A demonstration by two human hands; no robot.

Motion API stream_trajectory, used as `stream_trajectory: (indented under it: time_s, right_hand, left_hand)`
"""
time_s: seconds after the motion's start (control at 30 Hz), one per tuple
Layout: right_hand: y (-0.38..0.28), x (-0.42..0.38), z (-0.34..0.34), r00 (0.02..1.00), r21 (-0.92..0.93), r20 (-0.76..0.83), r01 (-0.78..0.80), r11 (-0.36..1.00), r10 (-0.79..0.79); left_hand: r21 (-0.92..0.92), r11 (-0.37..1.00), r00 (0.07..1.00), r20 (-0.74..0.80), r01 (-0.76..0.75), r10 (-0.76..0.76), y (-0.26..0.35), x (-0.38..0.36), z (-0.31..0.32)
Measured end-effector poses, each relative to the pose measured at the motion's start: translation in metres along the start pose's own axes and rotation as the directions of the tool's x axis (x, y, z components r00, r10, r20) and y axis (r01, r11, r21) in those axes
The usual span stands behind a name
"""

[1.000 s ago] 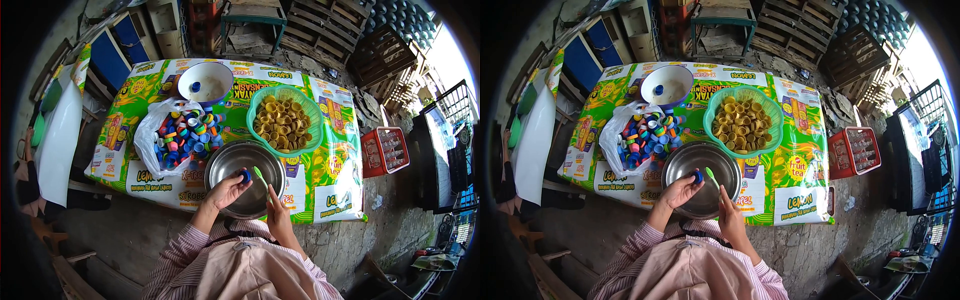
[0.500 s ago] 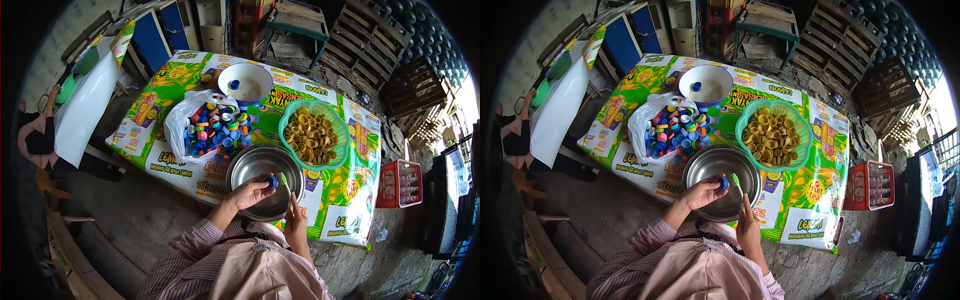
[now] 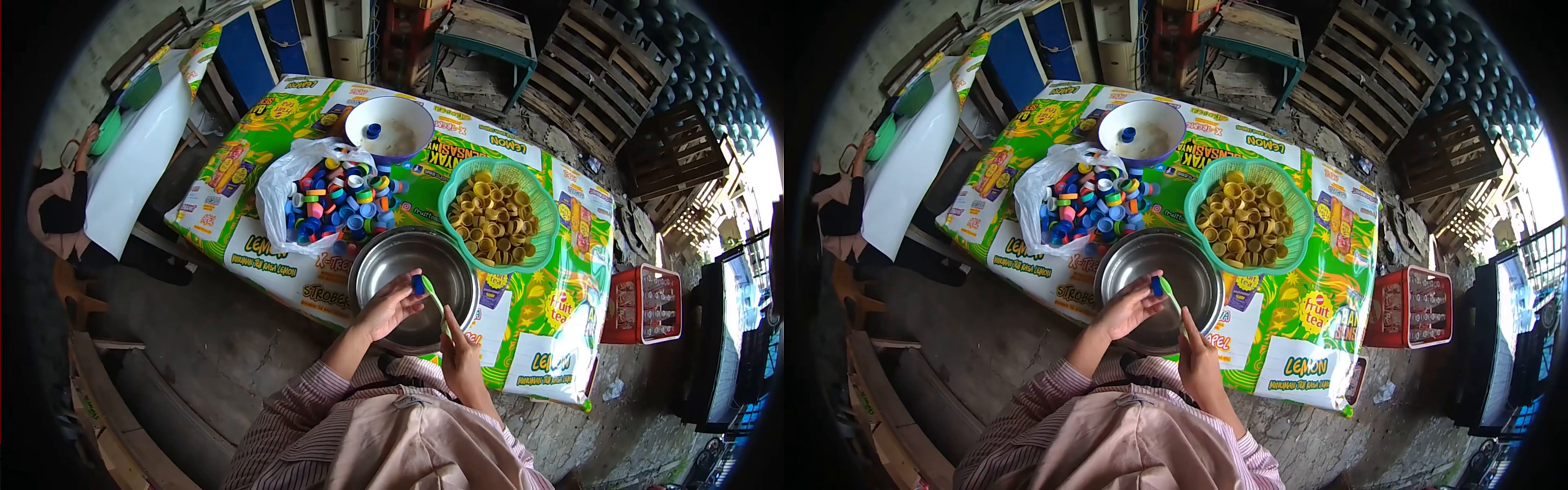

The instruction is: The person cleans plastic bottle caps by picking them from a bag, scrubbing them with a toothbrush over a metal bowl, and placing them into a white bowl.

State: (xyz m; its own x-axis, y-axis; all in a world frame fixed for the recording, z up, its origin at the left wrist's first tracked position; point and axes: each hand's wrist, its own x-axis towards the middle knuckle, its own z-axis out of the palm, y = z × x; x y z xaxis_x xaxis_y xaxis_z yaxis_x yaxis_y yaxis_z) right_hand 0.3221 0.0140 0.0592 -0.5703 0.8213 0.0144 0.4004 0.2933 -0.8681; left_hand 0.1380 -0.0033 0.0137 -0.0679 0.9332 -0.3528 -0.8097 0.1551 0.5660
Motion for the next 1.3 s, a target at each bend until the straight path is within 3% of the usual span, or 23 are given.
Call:
stream_trajectory:
  time_s: [0.07,0.13,0.17,0.27,0.37,0.53,0.6,0.63,0.77,0.9,0.97,1.0,1.07,1.1,1.3]
  right_hand:
    - [0.005,0.001,0.003,0.999,-0.022,-0.012,0.029,0.999,-0.030]
    - [0.010,0.002,0.006,0.995,-0.184,0.009,0.097,0.978,-0.098]
    - [0.010,0.002,0.005,0.996,-0.260,0.001,0.090,0.961,-0.093]
    - [0.009,0.003,0.000,0.993,-0.309,-0.013,0.108,0.945,-0.118]
    - [0.005,0.004,-0.006,0.989,-0.301,-0.066,0.108,0.948,-0.134]
    - [0.005,0.004,-0.003,0.992,-0.328,-0.016,0.110,0.938,-0.122]
    - [0.006,0.006,-0.002,0.995,-0.376,0.002,0.092,0.922,-0.098]
    - [0.005,0.007,-0.002,0.994,-0.380,-0.020,0.091,0.920,-0.106]
    - [-0.002,0.005,-0.001,0.988,-0.393,0.003,0.142,0.909,-0.153]
    - [-0.003,0.009,-0.005,0.990,-0.450,0.003,0.129,0.884,-0.143]
    - [-0.012,0.010,-0.007,0.987,-0.397,0.011,0.154,0.905,-0.163]
    - [-0.013,0.010,-0.004,0.987,-0.399,0.007,0.151,0.905,-0.161]
    - [-0.013,0.008,0.005,0.984,-0.279,-0.066,0.143,0.950,-0.168]
    - [-0.013,0.007,0.010,0.992,-0.296,-0.020,0.116,0.948,-0.128]
    - [-0.016,0.005,0.017,0.996,-0.238,-0.082,0.003,0.971,-0.023]
  left_hand:
    - [0.095,0.995,0.999,0.000,-0.037,0.037,0.001,-0.001,0.000]
    - [0.040,0.999,1.000,-0.004,0.008,-0.008,0.006,-0.002,0.002]
    - [0.108,0.994,1.000,-0.011,0.005,-0.003,0.009,-0.003,0.004]
    - [0.237,0.970,0.998,-0.029,-0.046,0.055,0.012,-0.006,0.005]
    - [0.148,0.987,0.998,-0.022,-0.055,0.059,0.010,-0.001,-0.003]
    - [0.231,0.966,0.992,-0.037,-0.113,0.125,0.015,-0.002,0.005]
    - [0.587,0.802,0.974,-0.094,-0.112,0.205,0.014,0.000,-0.003]
    - [0.640,0.759,0.963,-0.108,-0.123,0.247,0.015,0.001,-0.004]
    - [0.497,0.867,0.983,-0.137,-0.042,0.126,0.016,0.008,-0.011]
    - [0.494,0.869,0.989,-0.143,0.041,0.035,0.022,0.009,-0.019]
    - [0.352,0.931,0.991,-0.119,0.098,-0.059,0.028,0.008,-0.016]
    - [0.353,0.930,0.991,-0.116,0.099,-0.062,0.029,0.009,-0.016]
    - [0.173,0.981,0.996,-0.049,0.087,-0.080,0.028,0.010,-0.016]
    - [0.174,0.981,0.996,-0.046,0.090,-0.083,0.028,0.010,-0.012]
    - [0.228,0.972,0.997,-0.024,-0.063,0.070,0.016,0.014,-0.020]
